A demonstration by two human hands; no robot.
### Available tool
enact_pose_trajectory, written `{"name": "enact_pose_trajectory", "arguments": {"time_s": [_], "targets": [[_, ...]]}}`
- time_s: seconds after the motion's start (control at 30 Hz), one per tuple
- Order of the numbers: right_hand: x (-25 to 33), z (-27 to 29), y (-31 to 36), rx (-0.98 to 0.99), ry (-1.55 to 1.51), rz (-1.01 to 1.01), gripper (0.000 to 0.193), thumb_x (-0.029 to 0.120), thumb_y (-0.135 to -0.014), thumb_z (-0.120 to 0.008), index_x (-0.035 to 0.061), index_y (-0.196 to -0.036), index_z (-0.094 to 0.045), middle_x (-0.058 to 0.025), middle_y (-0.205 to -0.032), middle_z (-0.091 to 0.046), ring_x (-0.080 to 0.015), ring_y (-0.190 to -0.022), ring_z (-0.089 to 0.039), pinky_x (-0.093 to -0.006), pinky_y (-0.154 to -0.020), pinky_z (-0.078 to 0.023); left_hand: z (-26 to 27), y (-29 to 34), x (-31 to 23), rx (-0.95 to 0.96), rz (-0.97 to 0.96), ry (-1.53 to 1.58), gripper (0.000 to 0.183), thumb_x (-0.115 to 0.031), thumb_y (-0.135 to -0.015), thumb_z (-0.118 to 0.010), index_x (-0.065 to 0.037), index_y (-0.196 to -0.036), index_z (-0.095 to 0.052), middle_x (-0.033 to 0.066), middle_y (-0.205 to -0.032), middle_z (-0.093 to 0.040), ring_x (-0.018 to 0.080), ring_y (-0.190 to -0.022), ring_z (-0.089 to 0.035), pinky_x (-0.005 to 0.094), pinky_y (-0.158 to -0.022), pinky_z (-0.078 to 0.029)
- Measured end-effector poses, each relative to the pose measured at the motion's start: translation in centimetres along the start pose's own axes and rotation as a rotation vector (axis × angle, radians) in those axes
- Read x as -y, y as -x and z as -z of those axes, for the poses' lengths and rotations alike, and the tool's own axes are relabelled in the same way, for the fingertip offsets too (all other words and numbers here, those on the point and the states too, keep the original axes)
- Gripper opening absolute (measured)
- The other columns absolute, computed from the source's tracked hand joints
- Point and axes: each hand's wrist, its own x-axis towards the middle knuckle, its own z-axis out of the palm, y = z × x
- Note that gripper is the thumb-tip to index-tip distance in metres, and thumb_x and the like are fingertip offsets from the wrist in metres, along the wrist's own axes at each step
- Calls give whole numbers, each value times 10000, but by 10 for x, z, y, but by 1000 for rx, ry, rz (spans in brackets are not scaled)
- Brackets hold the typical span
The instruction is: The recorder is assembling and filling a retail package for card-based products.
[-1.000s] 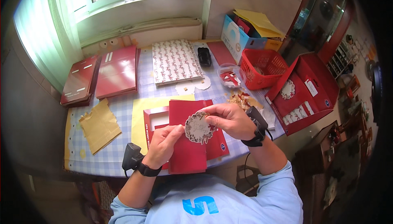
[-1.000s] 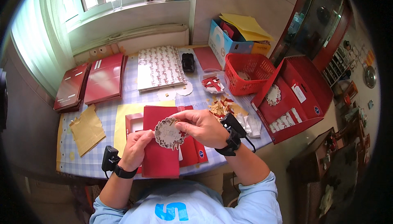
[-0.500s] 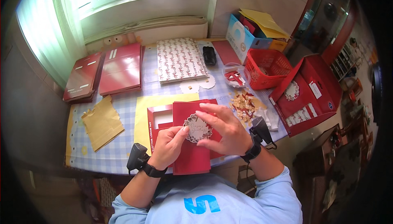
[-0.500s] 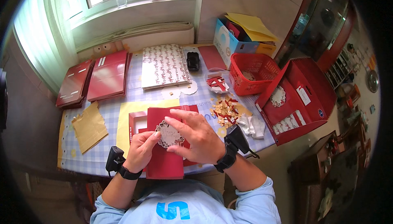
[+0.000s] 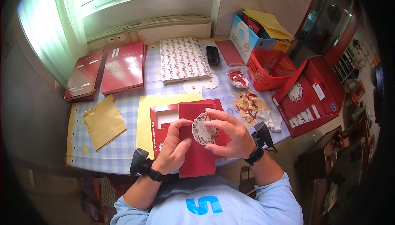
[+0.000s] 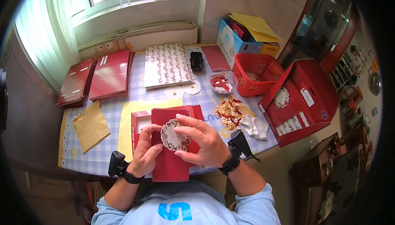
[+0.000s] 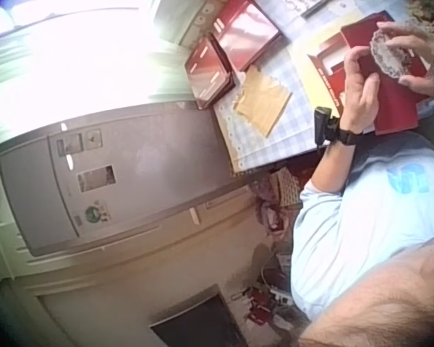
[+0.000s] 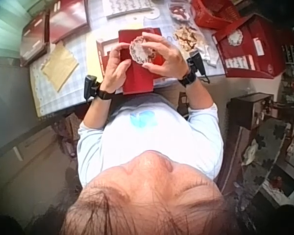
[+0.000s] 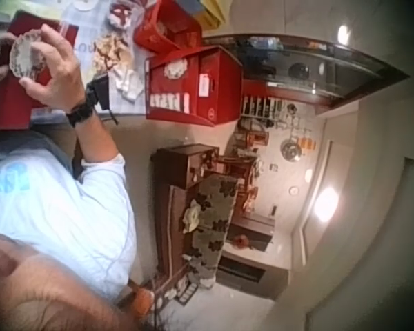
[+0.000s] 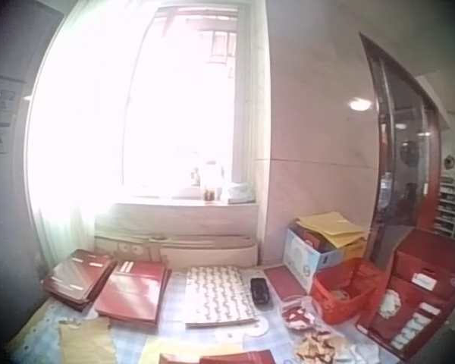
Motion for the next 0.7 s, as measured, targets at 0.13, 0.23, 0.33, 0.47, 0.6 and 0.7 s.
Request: {"name": "enact_pose_trajectory", "arguments": {"time_s": [0.13, 0.23, 0.33, 0.47, 0.6, 0.7], "targets": [[2, -9, 0, -3, 181, 71, 567, 193, -675, -819, 67, -1190, -616, -164, -1342, -533, -314, -1161, -542, -403, -972, -452, -7, -1, -2, -66, -72, -197, 686, 103, -844, -403, -21, -1484, -190, 149, -1428, -349, 209, -1310, -378, 327, -1098, -296], [2, -13, -1, -1, 229, 84, 560, 204, -678, -816, 72, -1187, -620, -153, -1353, -531, -301, -1158, -531, -393, -974, -439, -9, 0, -5, -33, -49, -82, 747, 111, -840, -387, -23, -1512, -90, 170, -1450, -321, 234, -1357, -337, 352, -1126, -272], [2, -15, -2, -1, 228, 83, 555, 211, -680, -815, 74, -1183, -624, -150, -1355, -531, -293, -1150, -526, -388, -972, -432, -9, 0, -5, -16, -73, -81, 806, 166, -809, -367, -51, -1524, -63, 158, -1453, -338, 224, -1337, -376, 362, -1109, -321], [2, -17, -2, 11, 246, 87, 549, 210, -684, -812, 73, -1181, -624, -151, -1353, -532, -292, -1150, -526, -389, -975, -432, -8, 1, -4, -15, -75, -35, 832, 177, -777, -339, -56, -1526, -63, 164, -1457, -335, 236, -1336, -385, 370, -1108, -330], [3, -17, -2, 30, 271, 96, 563, 212, -685, -807, 71, -1196, -619, -154, -1363, -522, -302, -1156, -516, -391, -980, -426, -6, 3, -1, -30, -78, -47, 855, 180, -750, -338, -54, -1526, -66, 167, -1461, -332, 242, -1342, -382, 375, -1113, -323], [3, -19, 0, 63, 337, 114, 566, 245, -714, -783, 77, -1226, -610, -157, -1380, -507, -309, -1167, -504, -397, -989, -415, -5, 2, -6, -2, -95, -73, 864, 175, -737, -344, -45, -1525, -67, 167, -1469, -323, 240, -1346, -378, 377, -1119, -313]]}}
